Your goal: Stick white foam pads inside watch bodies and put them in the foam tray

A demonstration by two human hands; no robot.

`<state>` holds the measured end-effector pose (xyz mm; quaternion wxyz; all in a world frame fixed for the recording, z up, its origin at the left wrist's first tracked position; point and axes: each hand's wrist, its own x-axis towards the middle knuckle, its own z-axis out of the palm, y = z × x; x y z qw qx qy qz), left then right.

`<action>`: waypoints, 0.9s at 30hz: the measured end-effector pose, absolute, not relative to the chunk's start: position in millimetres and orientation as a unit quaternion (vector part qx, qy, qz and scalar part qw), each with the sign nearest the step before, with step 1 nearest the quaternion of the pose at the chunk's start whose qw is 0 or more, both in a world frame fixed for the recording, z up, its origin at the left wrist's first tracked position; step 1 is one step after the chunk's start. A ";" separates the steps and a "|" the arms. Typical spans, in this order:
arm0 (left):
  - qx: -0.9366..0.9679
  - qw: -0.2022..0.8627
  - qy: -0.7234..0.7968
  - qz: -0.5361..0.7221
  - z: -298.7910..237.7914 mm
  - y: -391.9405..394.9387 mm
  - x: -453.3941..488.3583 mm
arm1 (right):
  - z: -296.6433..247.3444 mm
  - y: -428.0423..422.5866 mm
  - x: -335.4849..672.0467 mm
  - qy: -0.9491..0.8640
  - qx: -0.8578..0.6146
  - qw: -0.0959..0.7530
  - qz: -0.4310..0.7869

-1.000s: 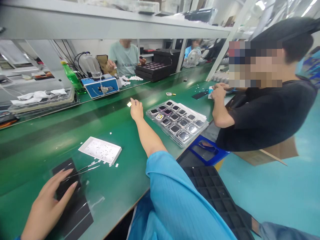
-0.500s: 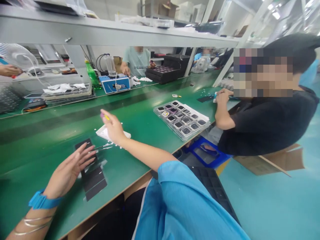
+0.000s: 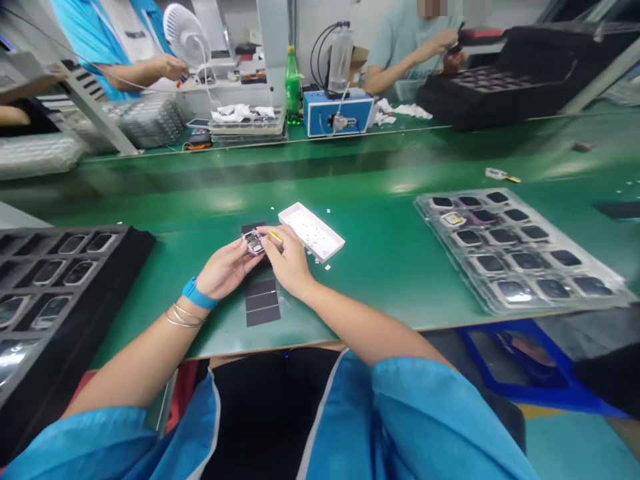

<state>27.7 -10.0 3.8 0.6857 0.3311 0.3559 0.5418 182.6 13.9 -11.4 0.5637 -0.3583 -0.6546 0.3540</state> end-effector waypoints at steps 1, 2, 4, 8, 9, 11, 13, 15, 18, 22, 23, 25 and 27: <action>0.339 0.683 0.355 0.541 4.4 -10.0 26.7 | -9.9 13.8 184.2 -0.646 -0.358 0.570 0.360; 0.348 0.678 0.355 0.542 4.4 -9.8 25.3 | -8.4 13.7 185.6 -0.644 -0.360 0.569 0.364; 0.370 0.659 0.358 0.548 3.0 -8.9 22.4 | -5.6 13.5 187.5 -0.660 -0.367 0.550 0.357; 0.439 0.602 0.374 0.552 0.4 -8.0 18.8 | -2.0 11.3 189.5 -0.718 -0.357 0.522 0.290; 0.454 0.589 0.378 0.552 0.4 -8.1 18.7 | -1.5 10.4 189.8 -0.728 -0.351 0.520 0.276; 0.472 0.566 0.387 0.553 0.6 -8.3 18.7 | -0.8 8.7 190.3 -0.739 -0.345 0.517 0.261; 0.483 0.546 0.394 0.559 0.4 -8.1 18.6 | -0.9 7.9 190.6 -0.740 -0.346 0.518 0.253; 0.500 0.519 0.398 0.568 -0.2 -7.5 18.0 | -1.4 8.0 190.8 -0.742 -0.344 0.522 0.240; 0.540 0.471 0.396 0.574 -0.7 -6.9 16.8 | -1.8 8.3 191.2 -0.754 -0.341 0.519 0.214; 0.567 0.433 0.406 0.570 1.5 -8.1 16.4 | 1.0 6.5 191.8 -0.762 -0.333 0.513 0.212; 0.568 0.429 0.410 0.570 2.1 -8.5 16.3 | 2.0 5.8 191.9 -0.763 -0.326 0.514 0.217; 0.567 0.426 0.411 0.573 2.9 -8.9 16.1 | 3.8 4.9 192.1 -0.761 -0.310 0.523 0.225; 0.565 0.425 0.408 0.577 3.2 -9.1 15.8 | 4.6 5.0 192.4 -0.756 -0.299 0.537 0.227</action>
